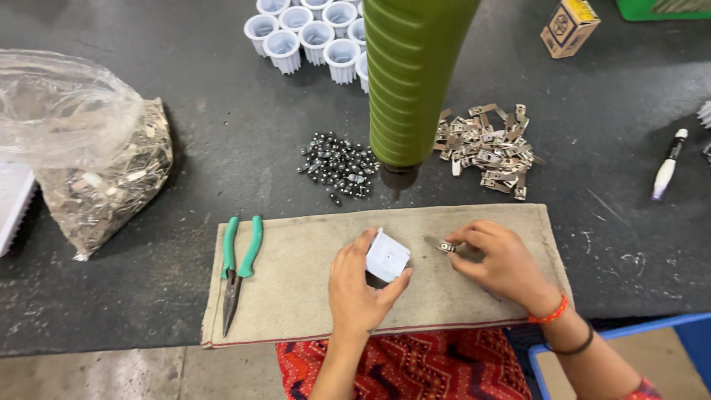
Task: The person uses a green electric screwdriver to drive screws into white plastic lamp holder parts, fitting small metal contacts and screw terminals into each socket body. They assemble the parts one at a time and set finished holders aside, repeating the cycle across the episode.
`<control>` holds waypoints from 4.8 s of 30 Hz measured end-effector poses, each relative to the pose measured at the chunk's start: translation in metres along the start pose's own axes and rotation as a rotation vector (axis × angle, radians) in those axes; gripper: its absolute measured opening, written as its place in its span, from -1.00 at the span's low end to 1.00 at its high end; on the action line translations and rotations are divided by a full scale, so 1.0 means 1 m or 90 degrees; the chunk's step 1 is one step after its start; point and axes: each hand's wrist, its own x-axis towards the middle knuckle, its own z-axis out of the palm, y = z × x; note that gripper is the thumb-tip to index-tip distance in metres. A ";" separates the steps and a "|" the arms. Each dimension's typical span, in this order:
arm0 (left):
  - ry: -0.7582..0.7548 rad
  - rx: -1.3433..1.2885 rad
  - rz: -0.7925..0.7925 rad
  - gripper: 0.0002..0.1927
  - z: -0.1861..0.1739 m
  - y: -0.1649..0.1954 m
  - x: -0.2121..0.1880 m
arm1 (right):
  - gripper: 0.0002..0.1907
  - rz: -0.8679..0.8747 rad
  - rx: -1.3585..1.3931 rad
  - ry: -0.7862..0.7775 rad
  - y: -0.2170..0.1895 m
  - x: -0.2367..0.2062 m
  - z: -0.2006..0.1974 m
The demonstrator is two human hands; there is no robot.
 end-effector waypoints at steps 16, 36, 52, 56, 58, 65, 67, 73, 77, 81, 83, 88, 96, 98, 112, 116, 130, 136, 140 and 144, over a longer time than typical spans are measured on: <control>-0.005 -0.010 0.032 -0.17 0.005 -0.009 -0.003 | -0.69 -0.157 0.093 0.183 -0.064 0.003 0.055; -0.023 -0.149 0.007 -0.12 0.007 -0.016 0.004 | -0.73 -0.164 0.023 0.173 -0.072 0.017 0.046; -0.035 -0.109 0.045 -0.17 0.002 -0.013 0.008 | -0.77 -0.129 0.020 0.142 -0.071 0.015 0.046; -0.013 -0.103 0.057 -0.26 0.002 -0.011 0.010 | -0.80 -0.140 0.046 0.121 -0.070 0.021 0.040; -0.016 -0.126 0.016 -0.30 0.003 -0.010 0.010 | -0.80 -0.135 0.062 0.096 -0.069 0.024 0.037; -0.065 -0.210 -0.034 -0.41 -0.002 -0.016 0.019 | -0.85 -0.111 0.100 0.043 -0.068 0.033 0.034; -0.093 -0.214 -0.012 -0.41 -0.005 -0.020 0.023 | -0.85 -0.098 0.155 -0.013 -0.063 0.044 0.026; -0.095 -0.232 -0.010 -0.43 -0.006 -0.020 0.023 | -0.80 -0.033 -0.017 0.068 -0.046 0.118 -0.003; -0.090 -0.236 -0.012 -0.43 -0.005 -0.021 0.023 | -0.75 -0.248 -0.115 0.065 -0.056 0.164 0.000; -0.082 -0.237 0.001 -0.42 -0.004 -0.024 0.024 | -0.62 -0.313 -0.210 -0.018 -0.072 0.196 0.009; -0.077 -0.245 0.013 -0.42 -0.003 -0.024 0.024 | -0.58 -0.355 -0.163 -0.019 -0.073 0.205 0.014; -0.077 -0.238 0.018 -0.42 -0.003 -0.025 0.026 | -0.57 -0.302 -0.237 0.018 -0.068 0.199 0.024; -0.077 -0.246 0.027 -0.42 -0.006 -0.026 0.027 | -0.61 -0.170 -0.259 -0.028 -0.060 0.148 0.031; -0.086 -0.248 0.016 -0.42 -0.007 -0.026 0.027 | -0.61 -0.054 -0.306 -0.116 -0.060 0.146 0.027; -0.093 -0.242 -0.006 -0.41 -0.009 -0.024 0.028 | -0.42 -0.297 -0.238 -0.060 -0.052 0.188 0.042; -0.087 -0.230 0.016 -0.40 -0.008 -0.025 0.027 | -0.34 -0.437 -0.176 0.005 -0.033 0.157 0.039; -0.071 -0.250 0.008 -0.43 -0.001 -0.028 0.024 | -0.89 -0.004 -0.118 0.027 0.004 0.134 -0.022; -0.071 -0.233 0.012 -0.46 -0.003 -0.028 0.024 | -0.88 -0.046 -0.253 0.042 0.010 0.142 -0.003; -0.082 -0.248 0.002 -0.46 -0.004 -0.028 0.024 | -0.85 -0.047 -0.239 0.047 0.011 0.143 0.000; -0.073 -0.235 0.016 -0.46 -0.004 -0.027 0.025 | -0.86 -0.066 -0.235 0.046 0.014 0.141 0.001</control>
